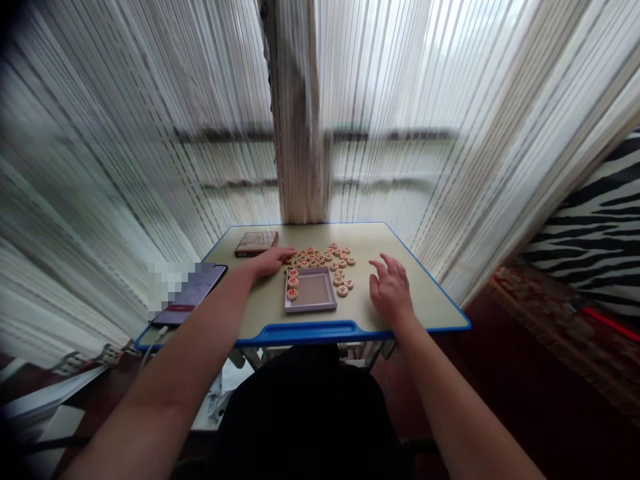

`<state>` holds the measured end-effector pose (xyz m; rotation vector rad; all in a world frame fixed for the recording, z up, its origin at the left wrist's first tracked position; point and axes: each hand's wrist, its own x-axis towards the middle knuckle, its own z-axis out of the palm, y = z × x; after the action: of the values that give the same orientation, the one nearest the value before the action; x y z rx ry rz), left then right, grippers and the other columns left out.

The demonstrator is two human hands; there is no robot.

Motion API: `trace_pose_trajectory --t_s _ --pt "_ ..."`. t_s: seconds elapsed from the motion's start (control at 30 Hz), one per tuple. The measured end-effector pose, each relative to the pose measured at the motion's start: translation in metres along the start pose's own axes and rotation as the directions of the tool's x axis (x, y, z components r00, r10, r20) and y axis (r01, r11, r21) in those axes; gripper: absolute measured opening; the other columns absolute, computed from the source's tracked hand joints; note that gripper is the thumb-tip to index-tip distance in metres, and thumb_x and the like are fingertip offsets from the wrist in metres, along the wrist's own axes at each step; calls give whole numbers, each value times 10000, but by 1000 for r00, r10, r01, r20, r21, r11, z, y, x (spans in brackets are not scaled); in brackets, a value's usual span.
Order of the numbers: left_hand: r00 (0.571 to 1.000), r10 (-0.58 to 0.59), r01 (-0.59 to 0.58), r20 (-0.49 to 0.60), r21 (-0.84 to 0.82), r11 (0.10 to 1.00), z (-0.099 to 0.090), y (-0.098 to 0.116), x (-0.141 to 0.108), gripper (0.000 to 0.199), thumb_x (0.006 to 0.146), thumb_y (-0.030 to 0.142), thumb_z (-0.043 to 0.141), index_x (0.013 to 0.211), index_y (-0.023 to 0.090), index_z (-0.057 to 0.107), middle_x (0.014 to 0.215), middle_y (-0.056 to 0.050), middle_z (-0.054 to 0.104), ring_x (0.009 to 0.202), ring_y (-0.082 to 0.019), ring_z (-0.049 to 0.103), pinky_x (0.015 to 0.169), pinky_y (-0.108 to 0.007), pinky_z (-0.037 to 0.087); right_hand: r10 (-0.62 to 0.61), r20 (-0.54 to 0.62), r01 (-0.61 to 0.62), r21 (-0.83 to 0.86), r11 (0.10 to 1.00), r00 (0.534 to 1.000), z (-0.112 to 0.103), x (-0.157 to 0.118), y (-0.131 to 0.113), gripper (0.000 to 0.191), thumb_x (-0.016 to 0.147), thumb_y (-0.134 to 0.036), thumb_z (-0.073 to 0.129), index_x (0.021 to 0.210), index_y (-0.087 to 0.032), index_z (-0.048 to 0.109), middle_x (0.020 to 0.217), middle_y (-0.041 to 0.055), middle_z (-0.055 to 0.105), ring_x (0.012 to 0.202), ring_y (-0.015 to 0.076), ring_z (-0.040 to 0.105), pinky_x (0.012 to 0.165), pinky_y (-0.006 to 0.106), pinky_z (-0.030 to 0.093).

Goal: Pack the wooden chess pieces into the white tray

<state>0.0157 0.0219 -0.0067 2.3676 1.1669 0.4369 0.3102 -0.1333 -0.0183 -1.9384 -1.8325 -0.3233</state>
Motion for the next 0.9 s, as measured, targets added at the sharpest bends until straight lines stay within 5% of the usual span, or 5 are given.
trace_pose_trajectory --t_s 0.2,0.6,0.9 --pt "987 -79 89 -138 61 994 13 16 -6 531 666 6 456 1156 133 617 1277 -93 562 1214 -226 471 1056 -318 309 -36 298 36 6 999 954 5 10 -6 437 893 -292 355 1276 -158 516 1369 91 474 1276 241 393 1077 380 281" --pt "935 -215 260 -282 130 957 29 19 -85 457 821 90 386 1256 106 525 1380 -151 441 1285 -227 381 1079 -331 251 -12 314 8 16 1000 949 1 11 -9 450 880 -280 354 1282 -151 509 1391 108 444 1281 236 391 1059 377 286" --pt "914 -238 301 -329 154 941 27 29 -95 436 841 87 347 1214 119 570 1309 -127 525 1207 -205 469 1019 -275 326 -10 301 8 9 1000 953 -2 11 -10 449 872 -293 367 1265 -150 529 1371 105 469 1269 222 406 1051 336 291"
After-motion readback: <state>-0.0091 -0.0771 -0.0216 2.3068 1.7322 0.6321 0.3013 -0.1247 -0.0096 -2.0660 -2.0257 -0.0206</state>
